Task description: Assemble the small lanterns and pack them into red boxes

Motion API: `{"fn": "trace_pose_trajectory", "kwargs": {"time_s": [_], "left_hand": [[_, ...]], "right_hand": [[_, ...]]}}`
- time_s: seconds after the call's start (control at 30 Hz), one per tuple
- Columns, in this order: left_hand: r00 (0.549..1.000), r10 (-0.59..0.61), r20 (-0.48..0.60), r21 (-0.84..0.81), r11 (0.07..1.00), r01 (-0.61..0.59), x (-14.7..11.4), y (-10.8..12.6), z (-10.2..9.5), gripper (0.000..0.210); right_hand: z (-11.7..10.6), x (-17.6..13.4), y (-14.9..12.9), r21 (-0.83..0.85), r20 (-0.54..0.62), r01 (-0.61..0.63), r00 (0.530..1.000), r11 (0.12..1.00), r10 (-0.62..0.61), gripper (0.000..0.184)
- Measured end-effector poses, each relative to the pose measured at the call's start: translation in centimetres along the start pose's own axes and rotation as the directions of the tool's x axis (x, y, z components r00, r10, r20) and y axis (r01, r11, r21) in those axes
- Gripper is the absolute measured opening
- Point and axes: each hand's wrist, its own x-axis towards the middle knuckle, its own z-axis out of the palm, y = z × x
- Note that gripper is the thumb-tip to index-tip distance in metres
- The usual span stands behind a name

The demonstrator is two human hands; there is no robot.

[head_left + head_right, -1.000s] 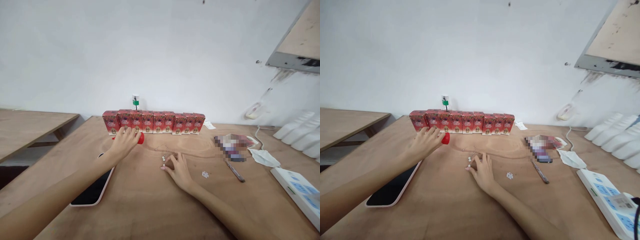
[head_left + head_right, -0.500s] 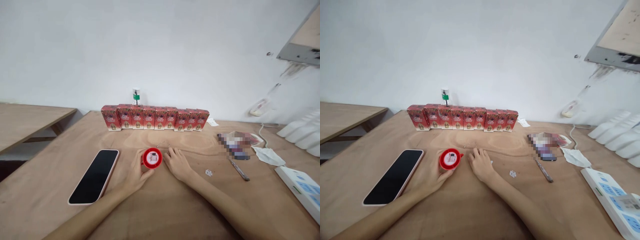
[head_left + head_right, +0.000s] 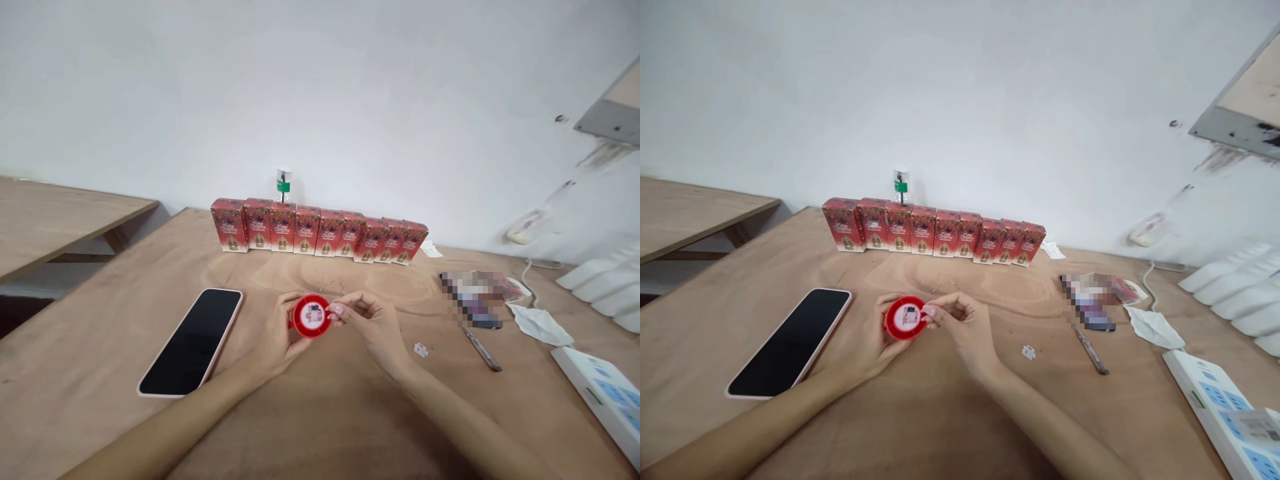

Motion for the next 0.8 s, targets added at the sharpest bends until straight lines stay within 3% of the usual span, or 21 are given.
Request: {"fn": "trace_pose_trajectory", "kwargs": {"time_s": [0.23, 0.33, 0.47, 0.63, 0.8], "left_hand": [[0.999, -0.022, -0.049, -0.129, 0.992, 0.016, -0.3, -0.2, 0.5, 0.032], [0.997, -0.061, -0.045, -0.168, 0.984, 0.053, -0.8, -0.7, 0.8, 0.043], [0.991, -0.098, -0.088, -0.048, 0.994, 0.094, -0.7, -0.6, 0.8, 0.061], [0.997, 0.021, -0.069, 0.056, 0.998, -0.017, 0.2, 0.4, 0.3, 0.037], [0.985, -0.063, -0.160, -0.067, 0.996, 0.052, -0.2, 1.0, 1.3, 0.033]], "right_hand": [[0.5, -0.3, 0.0, -0.016, 0.051, 0.056, 0.997, 0.998, -0.055, 0.015], [0.7, -0.6, 0.5, -0.080, 0.024, 0.151, 0.988, 0.985, -0.150, 0.011], [0.4, -0.7, 0.9, -0.257, 0.066, 0.298, 0.954, 0.919, -0.291, 0.012], [0.4, -0.6, 1.3, -0.449, 0.113, 0.419, 0.903, 0.790, -0.414, 0.011], [1.1, -0.7, 2.0, -0.474, 0.085, 0.428, 0.892, 0.769, -0.444, 0.011]]}}
